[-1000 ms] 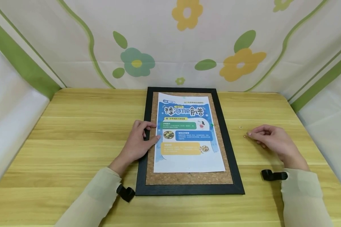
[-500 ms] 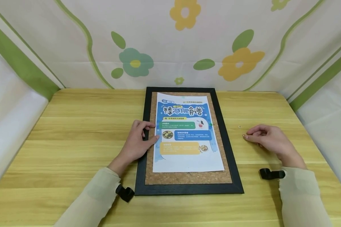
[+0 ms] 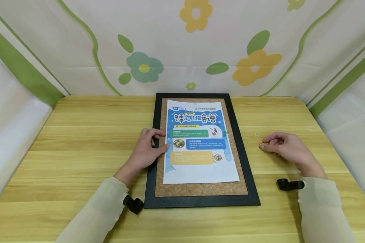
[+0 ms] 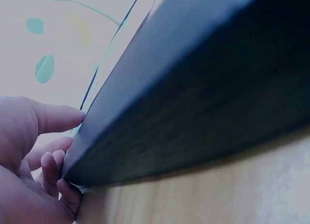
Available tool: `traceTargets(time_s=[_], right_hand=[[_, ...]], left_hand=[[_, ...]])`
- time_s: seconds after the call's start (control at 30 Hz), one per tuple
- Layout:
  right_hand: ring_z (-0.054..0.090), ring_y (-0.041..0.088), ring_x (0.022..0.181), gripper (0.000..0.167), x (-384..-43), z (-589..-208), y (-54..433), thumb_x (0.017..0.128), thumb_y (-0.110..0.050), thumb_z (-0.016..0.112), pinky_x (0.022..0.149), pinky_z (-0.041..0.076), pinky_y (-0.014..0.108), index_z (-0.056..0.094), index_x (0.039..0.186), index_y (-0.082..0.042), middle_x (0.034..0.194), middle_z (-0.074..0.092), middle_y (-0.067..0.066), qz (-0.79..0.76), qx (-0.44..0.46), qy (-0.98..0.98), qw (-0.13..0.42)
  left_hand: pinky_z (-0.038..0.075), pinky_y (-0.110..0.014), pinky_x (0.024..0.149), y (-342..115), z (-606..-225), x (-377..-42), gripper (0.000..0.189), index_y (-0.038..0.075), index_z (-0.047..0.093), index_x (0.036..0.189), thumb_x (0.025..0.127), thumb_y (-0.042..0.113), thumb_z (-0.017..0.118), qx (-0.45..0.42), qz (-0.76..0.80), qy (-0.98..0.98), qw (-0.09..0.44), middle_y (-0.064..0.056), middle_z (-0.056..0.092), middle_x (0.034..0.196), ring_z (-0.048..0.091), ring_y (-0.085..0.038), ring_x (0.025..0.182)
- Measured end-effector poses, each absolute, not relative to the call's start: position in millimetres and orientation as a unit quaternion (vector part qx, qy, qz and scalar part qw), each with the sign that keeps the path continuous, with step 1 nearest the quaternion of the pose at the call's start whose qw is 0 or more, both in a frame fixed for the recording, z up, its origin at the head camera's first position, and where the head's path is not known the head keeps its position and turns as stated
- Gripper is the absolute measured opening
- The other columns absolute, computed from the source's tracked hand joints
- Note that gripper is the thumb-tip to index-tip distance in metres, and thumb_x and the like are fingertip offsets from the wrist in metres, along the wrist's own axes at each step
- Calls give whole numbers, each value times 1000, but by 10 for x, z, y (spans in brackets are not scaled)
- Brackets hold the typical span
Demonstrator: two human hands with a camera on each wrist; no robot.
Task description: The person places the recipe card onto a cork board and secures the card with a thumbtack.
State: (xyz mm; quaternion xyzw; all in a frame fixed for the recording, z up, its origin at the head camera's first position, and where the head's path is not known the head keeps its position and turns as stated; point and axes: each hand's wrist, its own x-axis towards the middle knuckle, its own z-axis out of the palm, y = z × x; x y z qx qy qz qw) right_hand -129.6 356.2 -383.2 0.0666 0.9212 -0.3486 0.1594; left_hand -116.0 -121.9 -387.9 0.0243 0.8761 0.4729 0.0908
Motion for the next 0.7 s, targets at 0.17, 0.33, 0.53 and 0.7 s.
traceTargets(time_s=[0.17, 0.33, 0.53, 0.7], right_hand=[[58, 11, 84, 55, -1304, -3825, 3524, 98, -52, 76, 74, 46, 25, 69, 127, -6, 102, 69, -2, -338, 55, 927, 153], [58, 12, 83, 50, -1301, -3825, 3500, 101, -51, 74, 74, 45, 25, 72, 125, -7, 102, 70, 0, -327, 51, 932, 147], [58, 12, 82, 49, -1296, -3841, 3488, 102, -51, 73, 74, 45, 26, 72, 124, -7, 101, 70, 1, -326, 51, 932, 147], [57, 13, 82, 48, -1295, -3846, 3471, 102, -50, 72, 73, 45, 27, 71, 124, -7, 101, 69, 2, -329, 48, 931, 150]], left_hand=[[37, -38, 87, -1209, -3845, -1183, 38, 6, 64, 138, 102, 15, 73, 19, 470, 877, 102, -16, 46, 130, 42, -27, 101], [38, -38, 86, -1185, -3799, -1207, 37, 7, 63, 138, 102, 15, 73, -4, 467, 875, 125, -15, 45, 130, 42, -26, 101], [37, -38, 86, -1154, -3766, -1202, 38, 7, 63, 137, 102, 13, 73, -25, 474, 870, 134, -14, 43, 130, 41, -26, 102], [37, -38, 87, -1173, -3776, -1198, 37, 8, 63, 137, 102, 14, 73, -27, 478, 868, 134, -14, 43, 130, 41, -26, 102]])
